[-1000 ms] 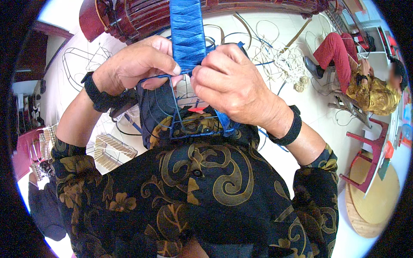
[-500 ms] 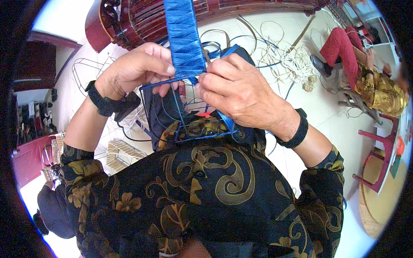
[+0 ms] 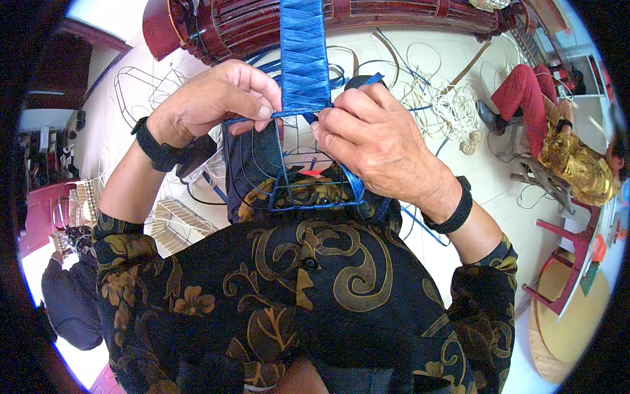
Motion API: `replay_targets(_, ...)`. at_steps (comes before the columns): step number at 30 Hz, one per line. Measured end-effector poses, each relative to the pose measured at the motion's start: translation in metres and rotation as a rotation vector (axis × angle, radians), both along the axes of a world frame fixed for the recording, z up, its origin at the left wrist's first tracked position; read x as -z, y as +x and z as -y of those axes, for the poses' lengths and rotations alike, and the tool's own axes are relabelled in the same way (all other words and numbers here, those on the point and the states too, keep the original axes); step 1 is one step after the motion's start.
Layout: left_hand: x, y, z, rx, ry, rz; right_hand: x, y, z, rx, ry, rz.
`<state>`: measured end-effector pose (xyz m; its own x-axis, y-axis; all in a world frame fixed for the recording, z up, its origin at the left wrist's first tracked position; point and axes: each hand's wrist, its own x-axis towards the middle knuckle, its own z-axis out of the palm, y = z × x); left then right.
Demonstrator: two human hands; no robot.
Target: The person weaves a basket by wrapping blue plastic strips around a wire frame by hand.
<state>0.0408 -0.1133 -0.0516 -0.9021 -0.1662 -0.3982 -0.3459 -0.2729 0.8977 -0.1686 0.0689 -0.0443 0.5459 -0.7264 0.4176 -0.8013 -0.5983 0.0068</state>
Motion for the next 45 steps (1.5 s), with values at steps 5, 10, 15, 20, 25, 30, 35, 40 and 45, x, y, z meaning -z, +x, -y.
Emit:
replay_targets(5, -0.005, -0.007, -0.006, -0.024, -0.118, 0.056, -0.002, 0.001, -0.002, 0.022, 0.008, -0.034)
replay_targets(10, -0.005, -0.013, -0.037, -0.269, -1.089, -0.130, -0.006, 0.001, -0.005, 0.041, 0.011, -0.048)
replay_targets(15, -0.008, -0.010, -0.055, -0.301, -1.462, -0.261, -0.003, -0.001, -0.008, 0.044, 0.000, -0.049)
replay_targets(20, -0.003, -0.010, -0.063, -0.275, -1.508, -0.307, -0.002, -0.006, -0.007, 0.007, -0.011, -0.024)
replay_targets(25, -0.005, -0.017, -0.070, -0.293, -1.353, -0.220, 0.001, -0.008, -0.007, 0.010, -0.004, -0.006)
replay_targets(30, 0.002, -0.024, -0.074, -0.350, -1.397, -0.205, 0.004, -0.012, -0.008, 0.020, 0.037, -0.004)
replay_targets(35, 0.005, -0.021, -0.081, -0.392, -1.472, -0.219, -0.004, -0.034, -0.007, -0.064, 0.128, 0.327)
replay_targets(40, 0.004, -0.023, -0.083, -0.360, -1.581, -0.187, 0.005, -0.069, 0.014, 0.214, 0.304, 0.829)
replay_targets(45, 0.006, -0.020, -0.090, -0.353, -1.687, -0.108, 0.043, -0.064, 0.046, 0.171, 0.943, 1.088)
